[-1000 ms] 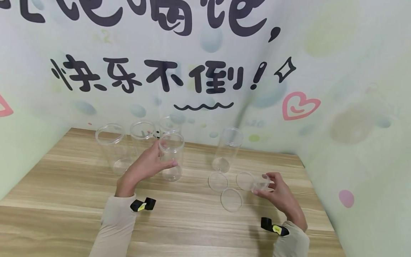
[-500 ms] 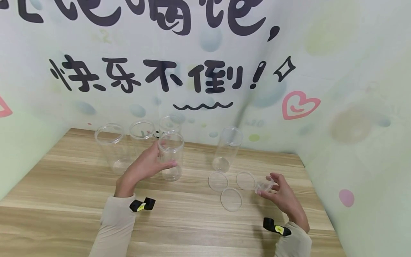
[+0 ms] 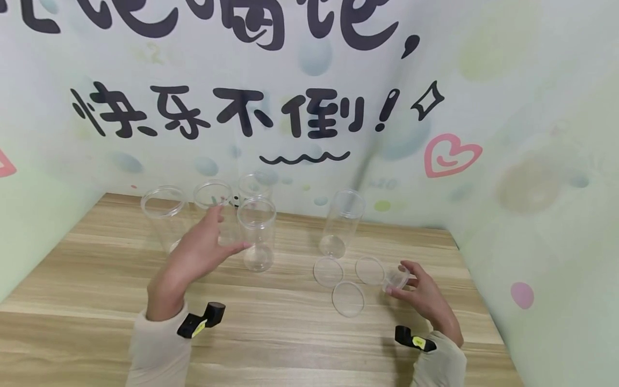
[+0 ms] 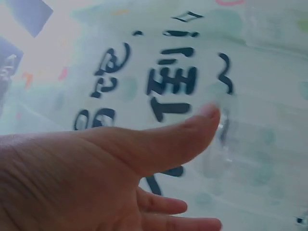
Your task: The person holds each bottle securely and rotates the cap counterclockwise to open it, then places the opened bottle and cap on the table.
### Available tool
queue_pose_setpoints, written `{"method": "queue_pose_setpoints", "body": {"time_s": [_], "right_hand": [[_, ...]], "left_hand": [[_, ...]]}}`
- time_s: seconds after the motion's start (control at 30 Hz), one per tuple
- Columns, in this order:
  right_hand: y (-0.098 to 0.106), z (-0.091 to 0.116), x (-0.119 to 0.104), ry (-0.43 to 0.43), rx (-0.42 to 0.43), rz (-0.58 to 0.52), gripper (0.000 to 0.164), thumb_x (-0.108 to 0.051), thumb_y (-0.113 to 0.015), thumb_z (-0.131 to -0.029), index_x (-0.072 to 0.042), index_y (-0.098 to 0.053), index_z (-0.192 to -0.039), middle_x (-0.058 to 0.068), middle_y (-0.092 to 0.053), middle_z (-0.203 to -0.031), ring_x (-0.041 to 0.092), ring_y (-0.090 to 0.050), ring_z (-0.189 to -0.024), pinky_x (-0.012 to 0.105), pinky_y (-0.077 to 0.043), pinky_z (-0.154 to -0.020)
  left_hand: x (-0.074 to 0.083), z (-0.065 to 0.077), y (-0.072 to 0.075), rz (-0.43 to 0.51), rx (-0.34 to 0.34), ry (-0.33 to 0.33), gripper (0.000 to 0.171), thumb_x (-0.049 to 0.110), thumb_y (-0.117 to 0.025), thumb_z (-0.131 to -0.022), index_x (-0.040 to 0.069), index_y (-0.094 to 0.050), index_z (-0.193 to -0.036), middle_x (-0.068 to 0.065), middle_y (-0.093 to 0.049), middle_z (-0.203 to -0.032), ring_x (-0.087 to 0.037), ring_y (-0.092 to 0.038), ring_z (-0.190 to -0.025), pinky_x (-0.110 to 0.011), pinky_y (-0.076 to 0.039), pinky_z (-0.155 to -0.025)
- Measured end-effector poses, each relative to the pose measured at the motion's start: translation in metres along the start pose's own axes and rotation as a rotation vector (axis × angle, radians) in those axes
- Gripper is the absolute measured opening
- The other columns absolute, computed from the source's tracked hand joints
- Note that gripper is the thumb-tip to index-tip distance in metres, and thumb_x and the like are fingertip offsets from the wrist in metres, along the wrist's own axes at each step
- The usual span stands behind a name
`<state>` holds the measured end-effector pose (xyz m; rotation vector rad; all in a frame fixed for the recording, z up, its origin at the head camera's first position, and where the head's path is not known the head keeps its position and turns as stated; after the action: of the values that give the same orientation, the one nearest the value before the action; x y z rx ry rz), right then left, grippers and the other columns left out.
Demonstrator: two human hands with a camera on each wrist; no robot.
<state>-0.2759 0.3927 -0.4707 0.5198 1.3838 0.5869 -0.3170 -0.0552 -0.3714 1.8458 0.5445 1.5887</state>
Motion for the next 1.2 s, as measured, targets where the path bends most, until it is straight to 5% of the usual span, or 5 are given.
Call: {"method": "queue_pose_setpoints", "body": {"time_s": [0.1,0.27,0.53,0.77,1.2], "right_hand": [[0.000,-0.001,-0.001,-0.001,-0.003,0.007,0.088,-0.027,-0.079,-0.085,0.003,-0.028,-0.150,0.027,-0.038,-0.149,0.049,-0.047,-0.130,0.016,-0.049,-0.080],[-0.001,-0.003,-0.002,-0.007,-0.010,0.008,0.090,-0.028,-0.078,-0.086,0.004,-0.025,-0.151,0.027,-0.038,-0.150,0.049,-0.047,-0.130,0.015,-0.049,-0.080],[-0.001,-0.001,-0.001,-0.016,-0.009,0.045,0.088,-0.029,-0.078,-0.086,0.004,-0.028,-0.150,0.027,-0.040,-0.149,0.047,-0.049,-0.127,0.017,-0.049,-0.079],[-0.003,0.005,0.008,-0.047,-0.025,0.084,0.085,-0.031,-0.078,-0.086,0.004,-0.032,-0.149,0.027,-0.042,-0.148,0.044,-0.051,-0.124,0.022,-0.051,-0.078],[-0.003,0.001,0.005,-0.033,-0.027,0.094,0.086,-0.031,-0.078,-0.085,0.004,-0.032,-0.148,0.027,-0.043,-0.146,0.045,-0.049,-0.125,0.030,-0.048,-0.084]], "left_hand": [[0.013,0.010,0.011,-0.016,0.087,-0.043,0.081,0.034,-0.072,-0.091,0.001,-0.026,-0.148,-0.024,-0.041,-0.149,-0.043,-0.047,-0.132,-0.057,-0.041,-0.105],[0.037,0.016,0.011,0.009,0.200,-0.247,0.073,0.029,-0.072,-0.091,0.003,-0.035,-0.149,-0.015,-0.045,-0.148,-0.034,-0.043,-0.137,-0.051,-0.037,-0.112],[0.066,0.007,-0.028,0.042,0.216,-0.508,0.067,0.025,-0.073,-0.091,0.002,-0.041,-0.144,-0.012,-0.051,-0.141,-0.027,-0.050,-0.131,-0.042,-0.042,-0.110],[0.063,-0.012,-0.073,0.135,0.055,-0.427,0.074,0.027,-0.073,-0.091,0.006,-0.033,-0.149,-0.011,-0.046,-0.147,-0.026,-0.046,-0.136,-0.042,-0.041,-0.111],[0.060,-0.037,-0.119,0.210,-0.038,-0.351,0.082,0.032,-0.073,-0.090,0.013,-0.025,-0.153,-0.009,-0.037,-0.153,-0.028,-0.045,-0.136,-0.046,-0.042,-0.108]]}}
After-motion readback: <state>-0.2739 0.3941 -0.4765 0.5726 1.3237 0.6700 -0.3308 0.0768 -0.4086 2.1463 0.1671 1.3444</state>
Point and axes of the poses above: each hand's wrist, its own z-axis away from the middle knuckle, its own y-axis out of the back of the hand, x = y × z, the point moved 5 cm from there along -z, towards the middle knuckle
